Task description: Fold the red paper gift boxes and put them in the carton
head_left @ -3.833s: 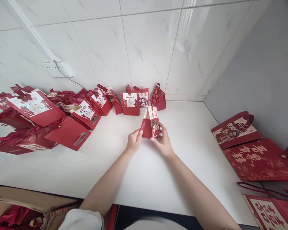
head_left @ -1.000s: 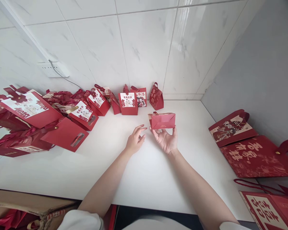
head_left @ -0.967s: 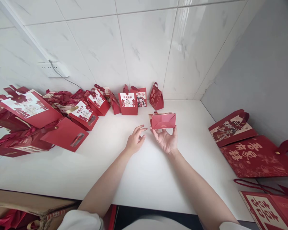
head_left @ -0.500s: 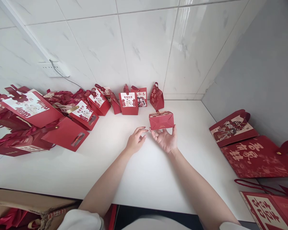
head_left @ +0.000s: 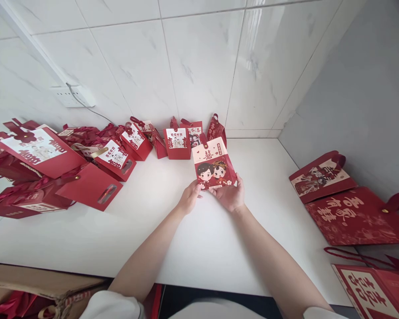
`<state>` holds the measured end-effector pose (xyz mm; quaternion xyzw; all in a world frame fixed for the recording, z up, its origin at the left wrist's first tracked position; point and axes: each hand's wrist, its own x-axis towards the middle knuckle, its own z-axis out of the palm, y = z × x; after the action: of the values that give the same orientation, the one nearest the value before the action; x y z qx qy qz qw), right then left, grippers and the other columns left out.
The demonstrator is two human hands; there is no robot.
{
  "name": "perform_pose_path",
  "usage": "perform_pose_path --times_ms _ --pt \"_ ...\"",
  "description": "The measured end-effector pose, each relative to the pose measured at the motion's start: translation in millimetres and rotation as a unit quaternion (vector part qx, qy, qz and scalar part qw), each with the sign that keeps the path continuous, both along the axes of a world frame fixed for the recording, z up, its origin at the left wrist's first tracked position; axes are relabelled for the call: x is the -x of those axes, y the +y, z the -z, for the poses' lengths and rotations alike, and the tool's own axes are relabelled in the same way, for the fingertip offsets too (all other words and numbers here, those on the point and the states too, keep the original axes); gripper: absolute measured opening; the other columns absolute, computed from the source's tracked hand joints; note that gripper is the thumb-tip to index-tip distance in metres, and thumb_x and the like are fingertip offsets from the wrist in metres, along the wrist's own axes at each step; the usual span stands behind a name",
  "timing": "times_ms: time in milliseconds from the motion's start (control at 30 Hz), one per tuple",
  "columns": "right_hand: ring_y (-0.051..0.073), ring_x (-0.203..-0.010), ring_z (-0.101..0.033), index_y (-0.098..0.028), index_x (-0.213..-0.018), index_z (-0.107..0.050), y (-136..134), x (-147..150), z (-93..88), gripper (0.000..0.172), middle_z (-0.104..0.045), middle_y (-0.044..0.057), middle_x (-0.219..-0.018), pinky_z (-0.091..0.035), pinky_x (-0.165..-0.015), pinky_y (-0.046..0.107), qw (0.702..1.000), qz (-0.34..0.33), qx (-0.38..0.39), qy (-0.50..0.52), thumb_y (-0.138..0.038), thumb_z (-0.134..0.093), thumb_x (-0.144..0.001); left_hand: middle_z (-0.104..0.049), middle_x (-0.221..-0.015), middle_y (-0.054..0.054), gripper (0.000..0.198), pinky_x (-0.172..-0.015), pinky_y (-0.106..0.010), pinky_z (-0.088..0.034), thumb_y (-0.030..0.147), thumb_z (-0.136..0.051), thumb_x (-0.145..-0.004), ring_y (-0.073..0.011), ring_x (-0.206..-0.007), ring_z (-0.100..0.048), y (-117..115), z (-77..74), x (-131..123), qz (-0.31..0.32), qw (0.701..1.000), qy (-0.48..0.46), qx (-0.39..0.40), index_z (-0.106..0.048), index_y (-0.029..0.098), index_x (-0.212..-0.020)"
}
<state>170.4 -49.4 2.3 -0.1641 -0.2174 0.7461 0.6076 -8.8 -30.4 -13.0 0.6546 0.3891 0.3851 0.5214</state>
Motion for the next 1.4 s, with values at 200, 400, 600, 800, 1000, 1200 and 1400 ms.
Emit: perform_pose_path --times_ms 200,400,600,800,1000,1200,1400 --pt "0.028 -0.113 -0.057 -0.027 -0.125 -0.056 2 2 4.3 0.065 -0.057 0.004 -0.130 -0.051 -0.091 0.044 0.998 -0.023 -0.026 -0.060 -0.072 -0.033 -0.084 -0.058 -0.128 -0.014 0.053 -0.085 -0.040 -0.054 0.048 -0.060 -0.082 -0.0297 -0.114 -0.057 3 -1.0 2 0.079 0.993 -0.078 0.050 -0.054 0.019 -0.126" --pt "0.025 -0.118 -0.054 -0.029 -0.123 -0.056 11 -5 16.2 0.052 -0.057 0.002 -0.129 -0.048 -0.096 0.041 0.987 0.027 -0.005 -0.158 -0.065 -0.046 -0.086 -0.058 -0.124 -0.013 0.052 -0.086 -0.041 -0.054 0.044 -0.070 -0.074 -0.0280 -0.110 -0.059 8 -10.5 3 -0.048 0.992 -0.109 0.042 -0.053 0.018 -0.115" --pt "0.021 -0.106 -0.060 -0.034 -0.127 -0.047 10 -4 18.6 0.064 -0.058 0.002 -0.124 -0.048 -0.094 0.040 0.981 0.077 -0.016 -0.175 -0.039 -0.078 -0.071 -0.062 -0.112 -0.009 0.056 -0.078 -0.040 -0.056 0.048 -0.066 -0.077 -0.0200 -0.091 -0.065 9 -12.1 3 -0.145 0.979 -0.127 0.068 -0.037 0.024 -0.118" --pt "0.015 -0.090 -0.060 -0.025 -0.086 -0.055 13 -7 24.5 0.027 -0.063 -0.002 -0.098 -0.050 -0.084 0.031 0.985 0.067 -0.011 -0.156 -0.031 -0.078 -0.072 -0.061 -0.104 -0.004 0.035 -0.079 -0.033 -0.053 0.050 -0.059 -0.082 -0.0168 -0.093 -0.063 7 -9.4 4 -0.118 0.987 -0.100 0.037 -0.041 0.021 -0.088" --pt "0.013 -0.081 -0.059 -0.023 -0.077 -0.055 15 -13 25.3 0.025 -0.063 -0.003 -0.090 -0.050 -0.077 0.028 0.992 0.054 0.000 -0.115 -0.029 -0.079 -0.071 -0.061 -0.113 -0.006 0.032 -0.086 -0.035 -0.050 0.050 -0.055 -0.085 -0.0199 -0.101 -0.060 9 -5.0 6 -0.021 0.991 -0.118 0.061 -0.051 0.020 -0.097" --pt "0.014 -0.083 -0.059 -0.024 -0.077 -0.055 15 -16 23.6 0.024 -0.064 -0.004 -0.093 -0.050 -0.078 0.030 0.991 0.061 0.010 -0.118 -0.030 -0.078 -0.071 -0.057 -0.128 -0.011 0.041 -0.098 -0.040 -0.044 0.045 -0.052 -0.089 -0.0245 -0.116 -0.055 9 0.7 3 0.012 0.990 -0.139 0.031 -0.052 0.019 -0.121" --pt "0.018 -0.088 -0.060 -0.025 -0.078 -0.055 15 -15 24.9 0.024 -0.064 -0.002 -0.096 -0.050 -0.085 0.036 0.985 0.082 0.008 -0.153 -0.034 -0.076 -0.072 -0.053 -0.131 -0.011 0.043 -0.096 -0.040 -0.048 0.047 -0.048 -0.090 -0.0247 -0.117 -0.053 11 1.9 5 -0.014 0.994 -0.106 0.020 -0.054 0.019 -0.122"
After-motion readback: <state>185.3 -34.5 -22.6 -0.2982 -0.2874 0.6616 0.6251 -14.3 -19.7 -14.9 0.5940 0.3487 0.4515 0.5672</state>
